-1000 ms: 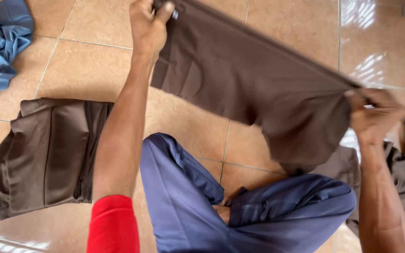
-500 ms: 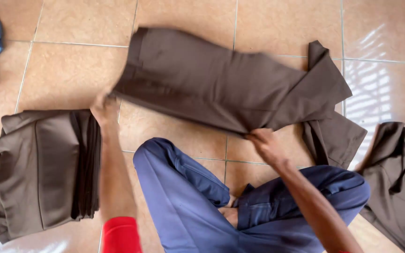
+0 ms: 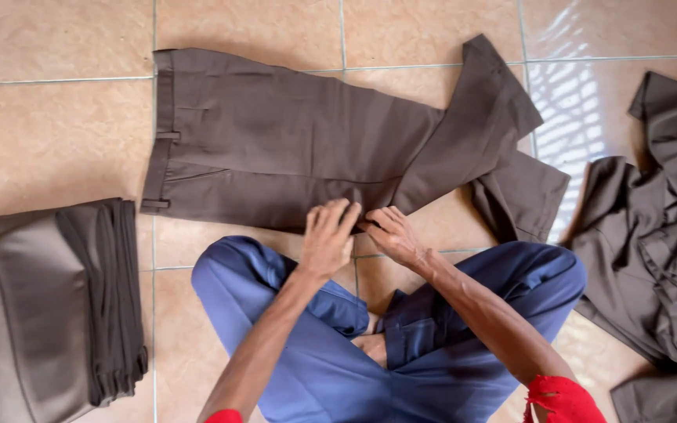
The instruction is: Folding brown pants into neat rectangles while sitting on the floor
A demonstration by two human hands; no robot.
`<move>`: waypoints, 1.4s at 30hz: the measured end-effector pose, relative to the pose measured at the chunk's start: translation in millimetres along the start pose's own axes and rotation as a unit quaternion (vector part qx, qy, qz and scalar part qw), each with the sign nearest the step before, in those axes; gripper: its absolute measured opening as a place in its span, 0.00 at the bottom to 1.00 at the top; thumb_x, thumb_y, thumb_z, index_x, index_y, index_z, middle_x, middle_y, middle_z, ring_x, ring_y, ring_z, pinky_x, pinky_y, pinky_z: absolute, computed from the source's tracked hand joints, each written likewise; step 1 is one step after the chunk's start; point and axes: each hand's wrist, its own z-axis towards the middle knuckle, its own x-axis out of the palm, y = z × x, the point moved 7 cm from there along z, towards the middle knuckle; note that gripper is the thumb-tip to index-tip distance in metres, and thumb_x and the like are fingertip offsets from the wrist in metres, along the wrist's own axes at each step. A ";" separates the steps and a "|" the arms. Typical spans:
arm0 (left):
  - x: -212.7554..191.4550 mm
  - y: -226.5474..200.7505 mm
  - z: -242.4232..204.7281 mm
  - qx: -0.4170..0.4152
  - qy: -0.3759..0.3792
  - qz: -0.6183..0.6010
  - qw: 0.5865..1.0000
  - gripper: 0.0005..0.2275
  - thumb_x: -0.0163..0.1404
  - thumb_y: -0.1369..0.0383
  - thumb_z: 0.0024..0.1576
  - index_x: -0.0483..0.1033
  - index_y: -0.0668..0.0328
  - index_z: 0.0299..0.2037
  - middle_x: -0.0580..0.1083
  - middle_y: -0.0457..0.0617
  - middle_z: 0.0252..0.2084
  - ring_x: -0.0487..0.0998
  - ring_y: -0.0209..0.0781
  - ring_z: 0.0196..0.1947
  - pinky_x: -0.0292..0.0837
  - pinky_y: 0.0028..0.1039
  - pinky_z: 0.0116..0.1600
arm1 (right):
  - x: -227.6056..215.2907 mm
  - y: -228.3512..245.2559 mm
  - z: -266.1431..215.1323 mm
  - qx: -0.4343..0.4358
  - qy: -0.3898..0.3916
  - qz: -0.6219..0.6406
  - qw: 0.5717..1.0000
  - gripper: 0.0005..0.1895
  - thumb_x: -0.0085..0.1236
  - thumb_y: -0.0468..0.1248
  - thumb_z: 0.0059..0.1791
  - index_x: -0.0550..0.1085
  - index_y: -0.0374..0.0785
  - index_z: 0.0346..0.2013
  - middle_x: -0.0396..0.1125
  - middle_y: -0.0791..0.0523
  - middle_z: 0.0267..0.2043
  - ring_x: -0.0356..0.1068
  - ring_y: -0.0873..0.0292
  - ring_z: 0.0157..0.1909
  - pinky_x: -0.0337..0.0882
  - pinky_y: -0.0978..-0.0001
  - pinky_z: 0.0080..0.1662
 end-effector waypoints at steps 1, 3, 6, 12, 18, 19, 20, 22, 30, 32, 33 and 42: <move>24.1 -11.7 -2.3 0.010 0.072 -0.030 0.997 0.39 0.67 0.66 0.39 0.67 0.55 0.66 0.68 0.53 0.59 0.68 0.53 0.59 0.61 0.44 0.63 | -4.6 4.4 0.8 -0.012 -0.008 0.017 1.000 0.04 0.55 0.31 0.51 0.76 0.41 0.32 0.64 0.55 0.41 0.68 0.52 0.36 0.67 0.61 0.38; 55.3 -22.9 -6.2 0.028 0.142 -0.065 0.987 0.45 0.68 0.74 0.35 0.61 0.59 0.69 0.67 0.54 0.58 0.67 0.51 0.61 0.59 0.42 0.65 | -13.3 10.1 1.5 -0.020 -0.016 0.026 0.999 0.07 0.57 0.31 0.50 0.75 0.42 0.27 0.63 0.54 0.39 0.67 0.50 0.35 0.68 0.60 0.38; 50.0 -1.0 -1.0 0.008 0.036 -0.088 0.995 0.17 0.52 0.75 0.54 0.75 0.52 0.54 0.70 0.43 0.47 0.76 0.44 0.50 0.72 0.34 0.52 | -22.5 5.9 0.9 0.001 -0.026 0.084 0.996 0.06 0.52 0.32 0.54 0.78 0.41 0.40 0.67 0.51 0.46 0.71 0.47 0.40 0.70 0.57 0.45; -2.7 122.5 -0.3 -0.189 0.002 -0.026 0.982 0.18 0.50 0.75 0.51 0.81 0.28 0.41 0.72 0.31 0.36 0.81 0.45 0.32 0.80 0.37 0.37 | -69.3 -56.7 -1.2 0.159 -0.061 -0.060 0.984 0.14 0.55 0.37 0.55 0.75 0.39 0.56 0.70 0.48 0.54 0.68 0.46 0.61 0.65 0.55 0.63; -51.5 217.6 -30.0 -0.356 -0.105 -0.032 0.928 0.18 0.57 0.81 0.41 0.84 0.36 0.33 0.75 0.43 0.27 0.82 0.53 0.32 0.78 0.42 0.39 | -34.0 -161.8 -136.1 0.643 0.082 -0.072 0.758 0.50 0.62 0.58 0.49 0.49 0.40 0.74 0.44 0.34 0.73 0.47 0.31 0.75 0.53 0.23 0.63; -53.3 224.1 -33.7 -0.399 -0.125 -0.077 0.905 0.19 0.54 0.83 0.41 0.85 0.39 0.33 0.77 0.43 0.28 0.82 0.48 0.33 0.79 0.35 0.40 | -35.3 -155.1 -140.6 0.670 0.068 -0.050 0.738 0.50 0.56 0.63 0.51 0.47 0.40 0.75 0.41 0.33 0.75 0.42 0.31 0.77 0.48 0.18 0.63; -53.3 228.7 -37.6 -0.442 -0.148 -0.121 0.877 0.20 0.51 0.86 0.41 0.86 0.43 0.33 0.79 0.42 0.29 0.83 0.43 0.33 0.79 0.28 0.41 | -38.9 -150.6 -144.0 0.693 0.055 -0.030 0.718 0.51 0.50 0.69 0.53 0.45 0.41 0.77 0.38 0.32 0.77 0.38 0.32 0.79 0.43 0.14 0.62; -57.2 227.5 -37.9 -0.472 -0.148 -0.151 0.856 0.20 0.50 0.85 0.42 0.86 0.42 0.32 0.79 0.43 0.28 0.82 0.44 0.33 0.78 0.27 0.43 | -38.4 -140.8 -161.1 0.689 0.062 -0.020 0.722 0.51 0.52 0.66 0.53 0.46 0.36 0.76 0.39 0.28 0.74 0.38 0.28 0.78 0.42 0.20 0.66; -58.2 229.8 -35.4 -0.477 -0.182 -0.163 0.844 0.21 0.50 0.85 0.40 0.86 0.40 0.29 0.77 0.44 0.24 0.81 0.45 0.29 0.77 0.32 0.40 | -13.4 -179.5 -163.9 0.671 0.228 -0.077 0.702 0.48 0.40 0.68 0.55 0.40 0.48 0.80 0.24 0.39 0.80 0.25 0.30 0.79 0.34 0.07 0.59; -58.6 225.7 -29.8 -0.441 -0.169 -0.152 0.868 0.19 0.50 0.83 0.43 0.86 0.36 0.28 0.77 0.42 0.25 0.81 0.44 0.32 0.77 0.29 0.43 | -20.5 -219.7 -143.1 0.652 0.213 -0.124 0.717 0.42 0.34 0.66 0.57 0.44 0.50 0.79 0.27 0.46 0.81 0.28 0.36 0.80 0.34 0.12 0.64; -57.5 220.2 -29.4 -0.444 -0.176 -0.150 0.866 0.19 0.50 0.83 0.43 0.86 0.36 0.28 0.77 0.42 0.25 0.81 0.44 0.32 0.77 0.29 0.43 | -20.9 -245.6 -146.5 0.645 0.214 -0.125 0.723 0.42 0.34 0.66 0.57 0.44 0.50 0.79 0.27 0.46 0.81 0.28 0.36 0.80 0.34 0.12 0.64; -11.5 177.7 -12.1 -0.329 0.231 -0.336 0.851 0.21 0.45 0.88 0.41 0.85 0.50 0.33 0.78 0.49 0.37 0.79 0.54 0.45 0.76 0.40 0.50 | -35.0 -141.5 83.1 0.244 0.002 -0.159 0.957 0.32 0.45 0.12 0.40 0.70 0.28 0.59 0.61 0.37 0.58 0.67 0.33 0.58 0.73 0.42 0.52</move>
